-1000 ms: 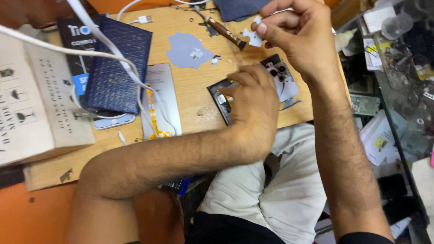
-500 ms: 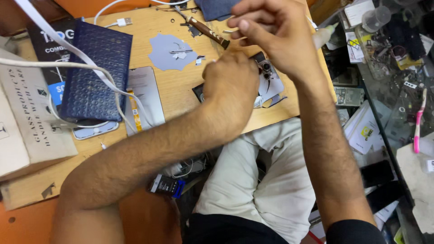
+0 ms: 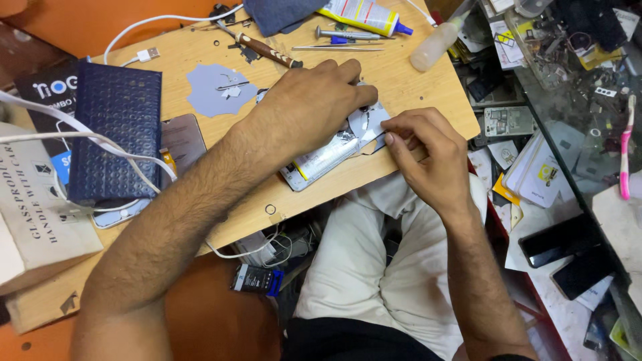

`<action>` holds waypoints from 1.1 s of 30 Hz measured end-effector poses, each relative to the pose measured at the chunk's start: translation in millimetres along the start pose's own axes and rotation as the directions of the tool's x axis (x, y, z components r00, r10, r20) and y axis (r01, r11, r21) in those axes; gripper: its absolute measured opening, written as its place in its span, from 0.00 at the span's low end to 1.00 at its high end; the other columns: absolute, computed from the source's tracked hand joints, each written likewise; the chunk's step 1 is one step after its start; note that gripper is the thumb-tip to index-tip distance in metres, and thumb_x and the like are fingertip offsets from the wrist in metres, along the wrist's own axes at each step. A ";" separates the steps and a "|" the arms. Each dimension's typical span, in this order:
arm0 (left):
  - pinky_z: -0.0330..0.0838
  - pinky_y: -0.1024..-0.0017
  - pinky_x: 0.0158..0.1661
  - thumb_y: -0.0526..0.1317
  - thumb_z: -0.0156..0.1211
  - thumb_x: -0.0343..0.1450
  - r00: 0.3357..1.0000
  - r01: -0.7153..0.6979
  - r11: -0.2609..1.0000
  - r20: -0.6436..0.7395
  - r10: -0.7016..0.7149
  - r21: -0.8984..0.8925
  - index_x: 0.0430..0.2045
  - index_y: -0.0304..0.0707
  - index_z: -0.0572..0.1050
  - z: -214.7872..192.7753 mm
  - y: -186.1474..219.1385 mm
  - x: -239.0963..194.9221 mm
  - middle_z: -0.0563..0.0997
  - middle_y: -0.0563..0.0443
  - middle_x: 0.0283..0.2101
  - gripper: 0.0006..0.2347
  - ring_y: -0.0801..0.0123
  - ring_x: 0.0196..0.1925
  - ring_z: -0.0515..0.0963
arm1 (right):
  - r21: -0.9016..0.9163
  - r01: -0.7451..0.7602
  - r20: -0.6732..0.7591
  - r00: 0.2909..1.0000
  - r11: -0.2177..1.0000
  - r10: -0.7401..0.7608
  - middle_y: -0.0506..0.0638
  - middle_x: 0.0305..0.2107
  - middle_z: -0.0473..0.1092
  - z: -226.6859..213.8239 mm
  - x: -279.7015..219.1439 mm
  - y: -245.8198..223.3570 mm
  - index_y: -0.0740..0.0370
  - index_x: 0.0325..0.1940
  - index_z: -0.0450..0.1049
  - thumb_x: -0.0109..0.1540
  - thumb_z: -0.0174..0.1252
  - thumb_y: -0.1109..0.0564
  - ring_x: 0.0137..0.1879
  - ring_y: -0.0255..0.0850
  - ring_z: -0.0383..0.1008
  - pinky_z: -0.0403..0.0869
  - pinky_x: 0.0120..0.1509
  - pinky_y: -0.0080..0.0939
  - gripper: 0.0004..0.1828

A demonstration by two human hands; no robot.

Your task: The person applies adhesive to the back of a disassembled smartphone and carefully places small adhesive pieces around the camera module. They press the pieces into place, wipe the area with a cloth, and continue applying adhesive to secure components.

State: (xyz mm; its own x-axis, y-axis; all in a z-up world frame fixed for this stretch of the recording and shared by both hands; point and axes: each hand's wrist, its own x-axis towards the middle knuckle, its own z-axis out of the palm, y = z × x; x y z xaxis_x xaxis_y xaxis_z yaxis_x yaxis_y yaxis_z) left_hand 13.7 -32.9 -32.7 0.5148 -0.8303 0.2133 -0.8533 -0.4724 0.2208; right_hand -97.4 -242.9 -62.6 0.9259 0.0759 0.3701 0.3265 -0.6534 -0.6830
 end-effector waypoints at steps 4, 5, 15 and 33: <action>0.75 0.57 0.45 0.34 0.59 0.69 0.995 0.013 0.997 0.099 -0.005 -0.077 0.44 0.49 0.81 -4.2 2.1 1.7 0.75 0.47 0.45 0.11 0.55 0.50 0.76 | -0.041 -0.004 -0.035 0.999 0.999 0.003 0.52 0.40 0.75 -1.1 2.4 6.4 0.65 0.49 0.80 0.65 0.66 0.66 0.41 0.36 0.77 0.74 0.44 0.33 0.08; 0.75 0.57 0.45 0.34 0.60 0.69 0.995 0.017 0.997 0.098 -0.010 -0.073 0.44 0.48 0.81 -5.0 2.6 2.1 0.75 0.47 0.45 0.11 0.55 0.50 0.76 | -0.047 -0.001 -0.056 0.998 0.999 -0.002 0.52 0.40 0.75 -4.9 3.7 11.5 0.65 0.49 0.79 0.66 0.66 0.66 0.41 0.35 0.77 0.74 0.43 0.33 0.08; 0.75 0.56 0.44 0.35 0.60 0.69 0.997 0.036 0.999 0.066 -0.035 -0.016 0.45 0.42 0.79 -4.4 4.1 0.0 0.74 0.47 0.46 0.11 0.55 0.50 0.77 | -0.174 -0.176 -0.221 0.966 0.969 0.136 0.49 0.34 0.76 -38.3 68.6 95.3 0.64 0.56 0.74 0.72 0.68 0.55 0.35 0.35 0.73 0.71 0.40 0.34 0.14; 0.76 0.56 0.44 0.34 0.58 0.69 0.996 0.016 1.000 0.088 -0.016 0.000 0.44 0.42 0.79 -3.7 2.9 -0.1 0.76 0.45 0.44 0.10 0.54 0.49 0.77 | 0.030 0.169 -0.249 0.956 0.985 -0.156 0.55 0.55 0.71 -9.6 68.7 105.0 0.63 0.70 0.45 0.66 0.71 0.74 0.59 0.39 0.77 0.84 0.56 0.35 0.44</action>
State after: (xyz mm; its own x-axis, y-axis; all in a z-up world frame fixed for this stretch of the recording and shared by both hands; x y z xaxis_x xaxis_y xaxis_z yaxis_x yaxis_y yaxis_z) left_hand 11.4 -33.1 -28.6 0.5189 -0.8455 0.1255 -0.8451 -0.4855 0.2238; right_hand -1.3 -313.6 -102.8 0.7868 -0.0126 0.6171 0.4839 -0.6081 -0.6293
